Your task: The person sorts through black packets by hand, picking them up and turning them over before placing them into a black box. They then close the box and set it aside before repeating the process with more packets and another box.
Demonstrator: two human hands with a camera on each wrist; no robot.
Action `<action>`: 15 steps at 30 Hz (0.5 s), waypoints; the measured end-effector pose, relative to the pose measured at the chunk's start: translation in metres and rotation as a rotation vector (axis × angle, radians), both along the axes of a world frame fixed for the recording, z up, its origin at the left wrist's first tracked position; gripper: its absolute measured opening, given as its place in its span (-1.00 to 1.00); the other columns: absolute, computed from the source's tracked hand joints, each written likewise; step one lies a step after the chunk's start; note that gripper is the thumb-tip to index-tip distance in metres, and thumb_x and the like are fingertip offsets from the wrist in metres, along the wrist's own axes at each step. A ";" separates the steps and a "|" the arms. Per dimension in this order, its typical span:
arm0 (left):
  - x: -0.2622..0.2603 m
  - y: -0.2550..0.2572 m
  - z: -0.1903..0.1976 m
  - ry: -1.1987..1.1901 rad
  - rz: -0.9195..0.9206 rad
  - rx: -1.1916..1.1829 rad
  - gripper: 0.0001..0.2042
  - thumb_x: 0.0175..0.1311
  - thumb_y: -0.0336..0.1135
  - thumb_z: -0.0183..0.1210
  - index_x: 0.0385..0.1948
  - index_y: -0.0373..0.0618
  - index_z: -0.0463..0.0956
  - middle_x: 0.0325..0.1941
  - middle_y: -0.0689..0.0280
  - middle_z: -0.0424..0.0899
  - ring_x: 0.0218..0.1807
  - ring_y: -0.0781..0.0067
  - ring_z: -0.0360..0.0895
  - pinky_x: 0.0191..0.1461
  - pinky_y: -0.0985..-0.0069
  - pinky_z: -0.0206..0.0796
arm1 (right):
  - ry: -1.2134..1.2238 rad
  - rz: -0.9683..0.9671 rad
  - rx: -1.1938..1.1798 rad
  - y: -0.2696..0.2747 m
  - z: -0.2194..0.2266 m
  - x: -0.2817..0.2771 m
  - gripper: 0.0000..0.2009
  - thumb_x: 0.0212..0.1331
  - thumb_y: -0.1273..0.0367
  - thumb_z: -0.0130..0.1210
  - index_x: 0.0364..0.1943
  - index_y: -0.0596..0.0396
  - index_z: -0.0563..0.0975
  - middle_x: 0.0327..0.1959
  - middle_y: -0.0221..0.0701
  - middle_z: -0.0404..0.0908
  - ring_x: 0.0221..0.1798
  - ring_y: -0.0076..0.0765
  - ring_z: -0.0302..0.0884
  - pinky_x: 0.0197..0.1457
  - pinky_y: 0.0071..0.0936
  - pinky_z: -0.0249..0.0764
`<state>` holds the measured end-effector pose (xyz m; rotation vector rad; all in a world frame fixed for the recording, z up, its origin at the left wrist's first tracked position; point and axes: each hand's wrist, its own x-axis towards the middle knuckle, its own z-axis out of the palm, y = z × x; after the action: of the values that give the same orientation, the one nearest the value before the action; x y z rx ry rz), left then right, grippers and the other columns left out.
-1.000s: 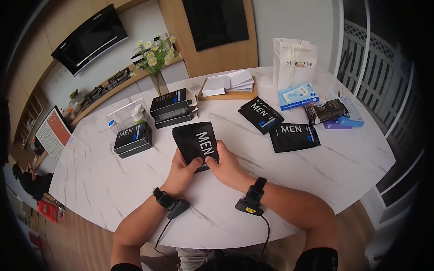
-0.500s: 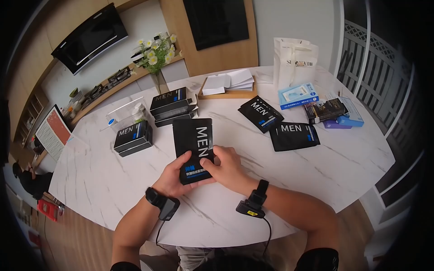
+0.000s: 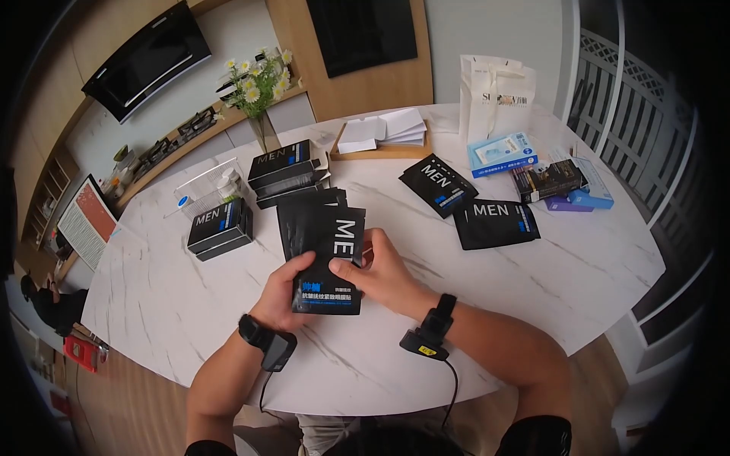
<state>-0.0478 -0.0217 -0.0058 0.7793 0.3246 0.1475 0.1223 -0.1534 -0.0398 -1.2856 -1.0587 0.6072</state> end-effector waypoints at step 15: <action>0.006 -0.005 -0.002 0.001 0.190 0.138 -0.63 0.62 -0.27 0.14 0.34 -0.16 0.45 0.24 0.18 0.69 0.18 0.24 0.71 0.32 0.23 0.56 | 0.145 -0.100 0.023 0.002 -0.002 0.016 -0.71 0.44 0.34 0.29 0.06 0.25 0.53 -0.12 -0.41 0.69 -0.11 -0.58 0.61 0.01 -0.53 0.58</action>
<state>-0.0414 -0.0266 -0.0079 0.8842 0.3921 0.3510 0.1384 -0.1512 -0.0419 -1.2477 -0.8745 0.6014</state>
